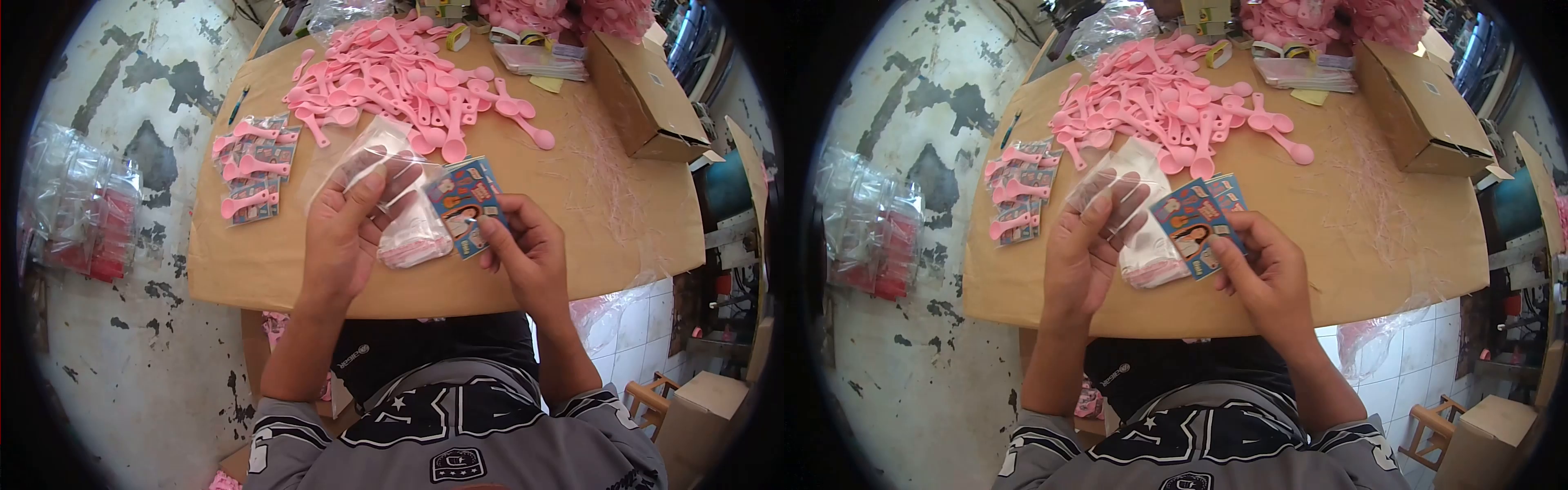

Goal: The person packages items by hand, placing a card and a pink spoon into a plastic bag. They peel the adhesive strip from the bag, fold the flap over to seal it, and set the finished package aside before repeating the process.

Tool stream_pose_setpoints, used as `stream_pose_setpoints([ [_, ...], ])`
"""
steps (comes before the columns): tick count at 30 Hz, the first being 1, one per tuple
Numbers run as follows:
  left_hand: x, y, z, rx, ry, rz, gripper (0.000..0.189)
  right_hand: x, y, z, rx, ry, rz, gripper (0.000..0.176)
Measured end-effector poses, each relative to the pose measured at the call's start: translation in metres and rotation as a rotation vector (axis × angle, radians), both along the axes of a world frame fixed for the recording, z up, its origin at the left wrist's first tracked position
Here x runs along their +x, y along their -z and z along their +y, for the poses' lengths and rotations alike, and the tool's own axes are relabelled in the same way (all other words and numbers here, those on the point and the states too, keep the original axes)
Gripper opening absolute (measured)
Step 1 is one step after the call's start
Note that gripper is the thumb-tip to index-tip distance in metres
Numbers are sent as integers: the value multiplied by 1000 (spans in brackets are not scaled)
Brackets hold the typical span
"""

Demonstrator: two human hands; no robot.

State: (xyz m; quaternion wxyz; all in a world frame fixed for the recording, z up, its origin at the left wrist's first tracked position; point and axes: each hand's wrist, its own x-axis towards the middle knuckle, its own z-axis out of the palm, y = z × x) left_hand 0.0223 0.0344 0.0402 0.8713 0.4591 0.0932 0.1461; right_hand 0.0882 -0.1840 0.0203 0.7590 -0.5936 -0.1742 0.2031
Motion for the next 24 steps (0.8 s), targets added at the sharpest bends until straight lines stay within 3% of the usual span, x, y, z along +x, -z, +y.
stream_pose_setpoints([
  [5, 9, 9, -33, -89, -45, -56, 36, 0, 0, 8, 64, -6, 9, 24],
  [11, 10, 22, -39, -50, -26, -88, 39, -1, 3, -3, -144, -82, -44, 27],
  [17, 7, 23, -43, -80, -8, -113, 36, 3, -1, 3, 22, 29, 2, 31],
  [24, 3, 36, -61, -72, -14, -86, 30, -4, 6, 15, 159, 75, 57, 18],
])
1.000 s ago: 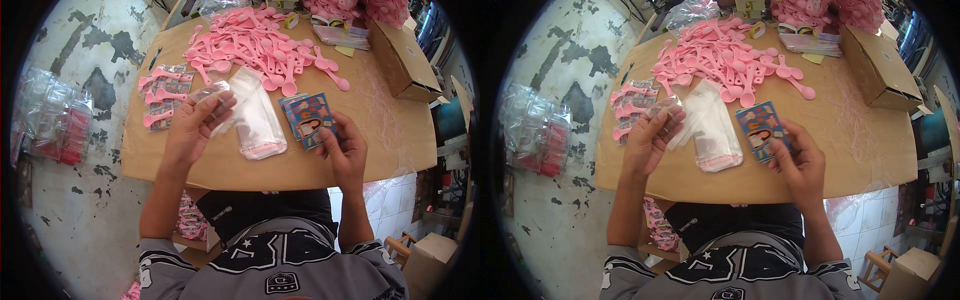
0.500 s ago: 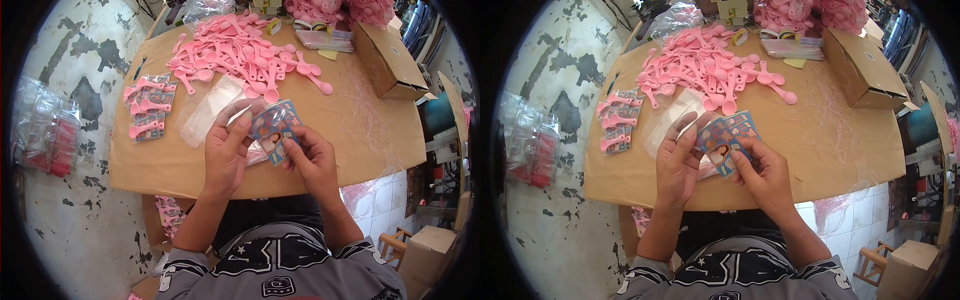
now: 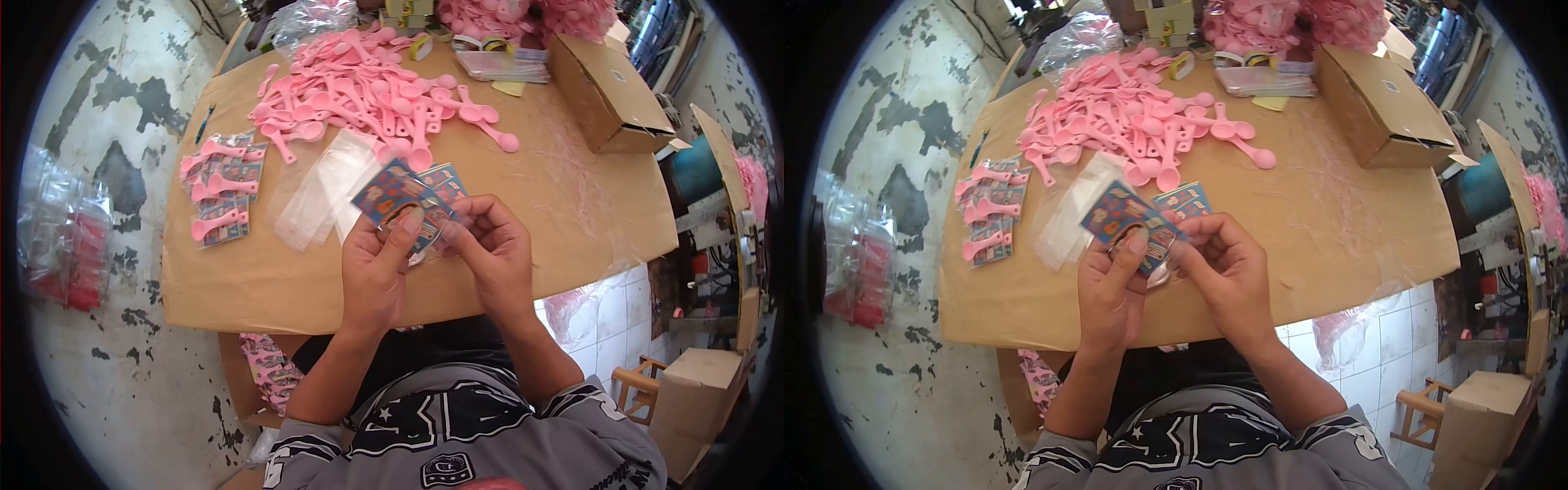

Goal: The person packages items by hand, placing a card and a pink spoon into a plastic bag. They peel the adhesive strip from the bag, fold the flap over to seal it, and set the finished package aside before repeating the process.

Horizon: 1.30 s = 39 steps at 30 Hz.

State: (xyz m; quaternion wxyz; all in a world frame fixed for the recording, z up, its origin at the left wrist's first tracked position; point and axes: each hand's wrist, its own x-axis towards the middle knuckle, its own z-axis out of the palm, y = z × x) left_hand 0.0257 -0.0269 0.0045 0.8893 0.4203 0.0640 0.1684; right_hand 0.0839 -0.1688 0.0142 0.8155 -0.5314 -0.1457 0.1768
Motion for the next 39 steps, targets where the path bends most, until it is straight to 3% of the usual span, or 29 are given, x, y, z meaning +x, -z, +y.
stream_pose_setpoints([
  [6, -9, -4, -8, 88, -7, 8, 31, -3, 2, 18, 89, 93, -68, 20],
  [8, -11, -2, -6, 114, 15, -1, 34, -4, 3, 13, 48, -1, -11, 19],
  [12, 2, -25, -6, -35, -64, -144, 56, -10, 3, 10, 35, -34, 35, 17],
  [15, 7, -30, -4, -149, -22, -234, 61, -10, 9, -1, -54, -57, 38, 19],
  [22, 15, -15, -8, -267, 19, -340, 64, -22, 2, -6, -25, -38, 77, 13],
  [30, 16, -13, -23, -322, 104, -320, 51, -20, 15, -2, 0, 13, 56, 15],
  [33, 15, -12, -20, -327, 98, -296, 46, -22, 13, 11, 93, 113, -69, 17],
  [37, 9, -13, -10, -272, 26, -174, 41, -20, -2, -1, -290, 231, -597, 21],
  [39, 7, -12, -2, -331, -14, -144, 38, -14, -14, -7, -413, 254, -988, 22],
])
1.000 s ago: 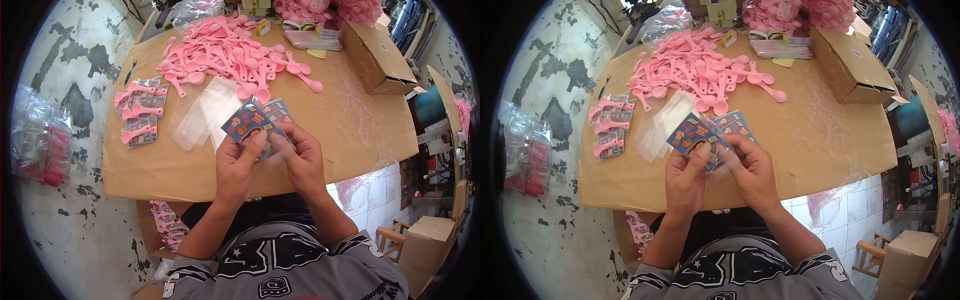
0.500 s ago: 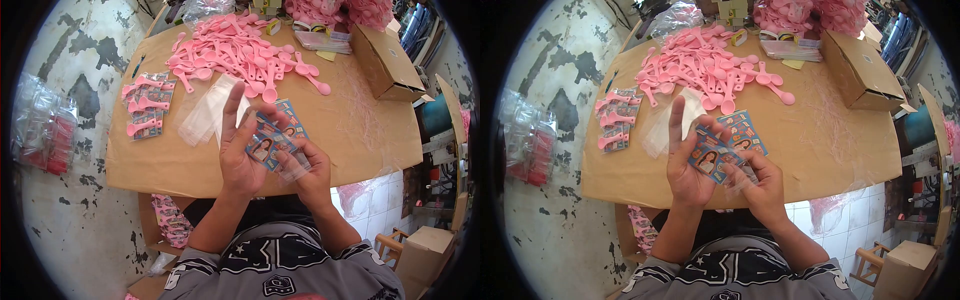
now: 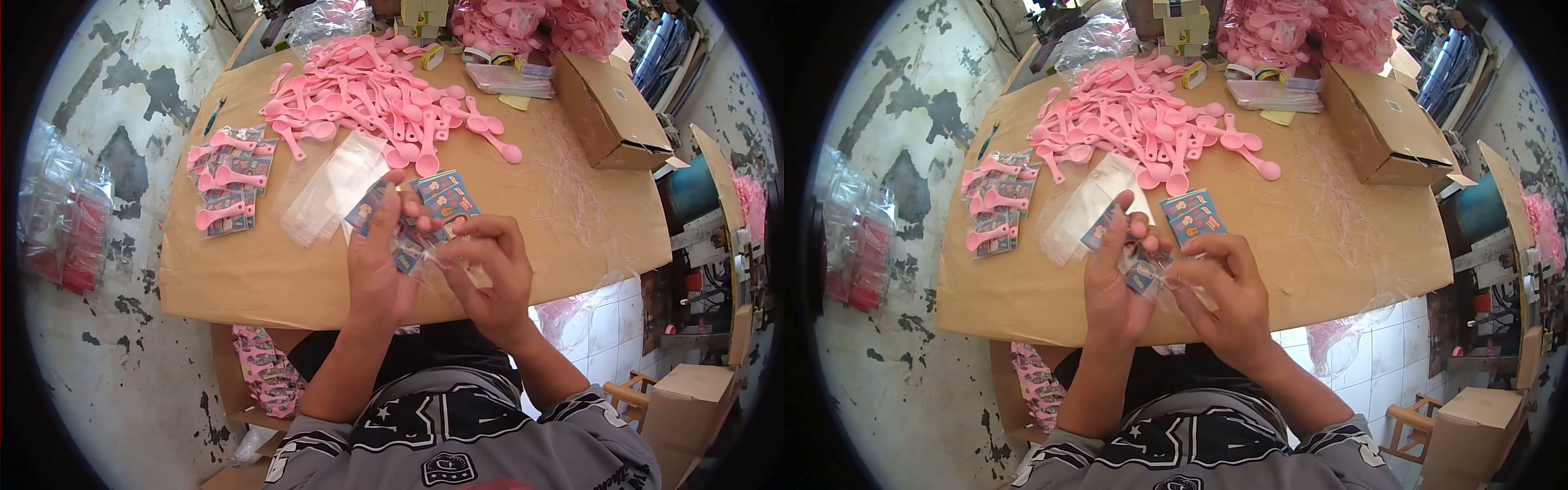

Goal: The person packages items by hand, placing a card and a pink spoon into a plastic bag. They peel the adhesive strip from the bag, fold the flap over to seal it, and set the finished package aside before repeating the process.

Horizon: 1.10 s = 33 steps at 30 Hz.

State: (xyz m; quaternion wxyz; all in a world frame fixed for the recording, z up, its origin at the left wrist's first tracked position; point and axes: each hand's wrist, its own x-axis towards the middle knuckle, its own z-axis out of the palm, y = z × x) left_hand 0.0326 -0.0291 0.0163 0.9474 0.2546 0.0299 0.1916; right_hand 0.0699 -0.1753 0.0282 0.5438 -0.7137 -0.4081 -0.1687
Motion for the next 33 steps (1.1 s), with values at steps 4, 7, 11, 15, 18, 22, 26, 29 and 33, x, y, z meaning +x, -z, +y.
stream_pose_setpoints([
  [4, -7, 7, 29, -162, -59, -64, 32, 15, -15, -27, -127, -39, -83, 16],
  [7, -15, 7, 49, -195, -108, -87, 29, 54, -41, -37, -198, 47, -66, 16],
  [11, -22, -1, 39, -191, -66, -81, 30, 150, -47, -21, -516, 79, -218, 24],
  [15, -29, -4, 33, -145, -33, -85, 32, 258, 4, -8, -741, 8, -475, 28],
  [18, -39, 0, 42, -131, -62, -75, 33, 284, 2, 3, -923, -168, -404, 30],
  [22, -48, 12, 58, -142, -125, -59, 33, 292, -1, -1, -972, -201, -242, 24],
  [26, -44, 20, 65, -152, -213, -62, 33, 277, -3, -18, -824, -25, -393, 16],
  [29, -32, 10, 67, -72, -372, -144, 34, 215, -18, -26, -688, 1, -175, 9],
  [33, -22, 7, 74, -84, -429, -222, 37, 98, -42, -28, -536, -185, 472, 5],
])
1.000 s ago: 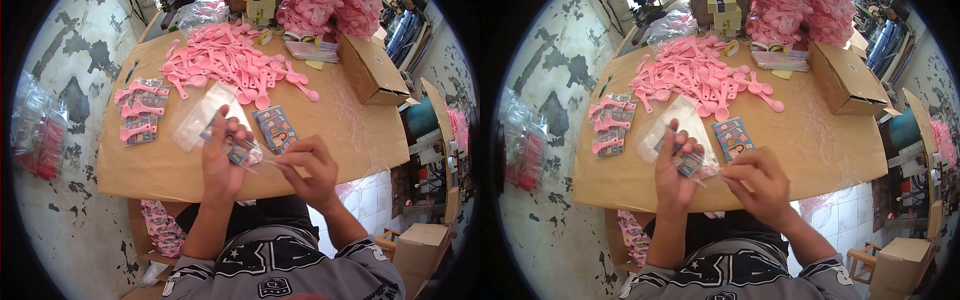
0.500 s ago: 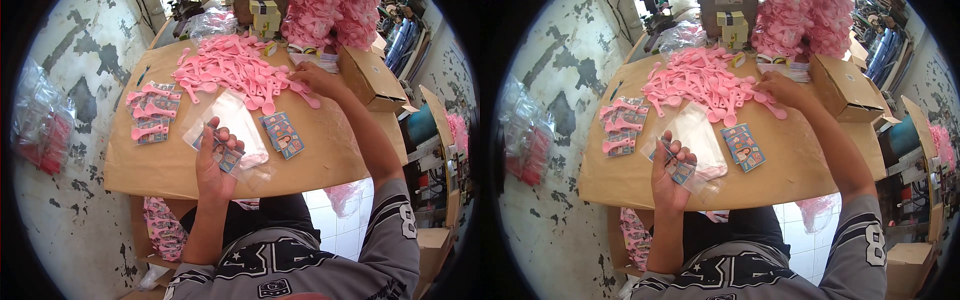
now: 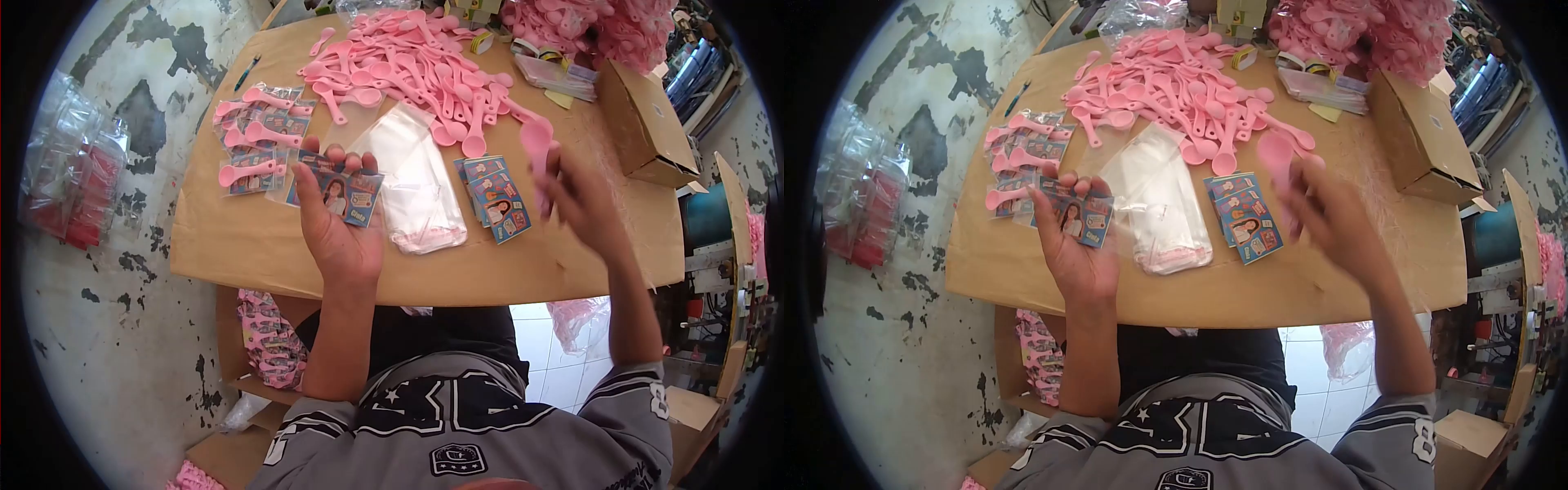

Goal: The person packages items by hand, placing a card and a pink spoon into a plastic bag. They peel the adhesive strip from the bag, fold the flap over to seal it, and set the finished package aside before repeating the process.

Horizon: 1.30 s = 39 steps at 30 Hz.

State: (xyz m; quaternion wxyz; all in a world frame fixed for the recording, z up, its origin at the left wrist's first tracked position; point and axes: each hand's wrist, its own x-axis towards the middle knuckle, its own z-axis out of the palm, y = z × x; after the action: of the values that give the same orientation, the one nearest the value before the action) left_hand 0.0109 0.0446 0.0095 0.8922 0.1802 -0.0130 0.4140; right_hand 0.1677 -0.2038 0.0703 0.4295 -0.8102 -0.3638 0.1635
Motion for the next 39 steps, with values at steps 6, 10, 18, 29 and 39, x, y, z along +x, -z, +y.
stream_pose_setpoints([
  [6, 15, 2, -14, 46, 87, -42, 40, -74, 26, -14, 53, -132, 402, 18],
  [10, 18, 4, -26, 142, 125, 11, 44, -87, 31, -2, 120, -123, 362, 22],
  [18, 18, 5, -43, 93, 208, 58, 46, -96, 42, 12, 519, 30, 625, 32],
  [29, 14, 8, -67, -67, 440, 56, 46, -97, 78, 45, 718, 204, 353, 34],
  [39, 11, 11, -57, -170, 471, 163, 36, -90, 68, 46, 571, 120, -347, 47],
])
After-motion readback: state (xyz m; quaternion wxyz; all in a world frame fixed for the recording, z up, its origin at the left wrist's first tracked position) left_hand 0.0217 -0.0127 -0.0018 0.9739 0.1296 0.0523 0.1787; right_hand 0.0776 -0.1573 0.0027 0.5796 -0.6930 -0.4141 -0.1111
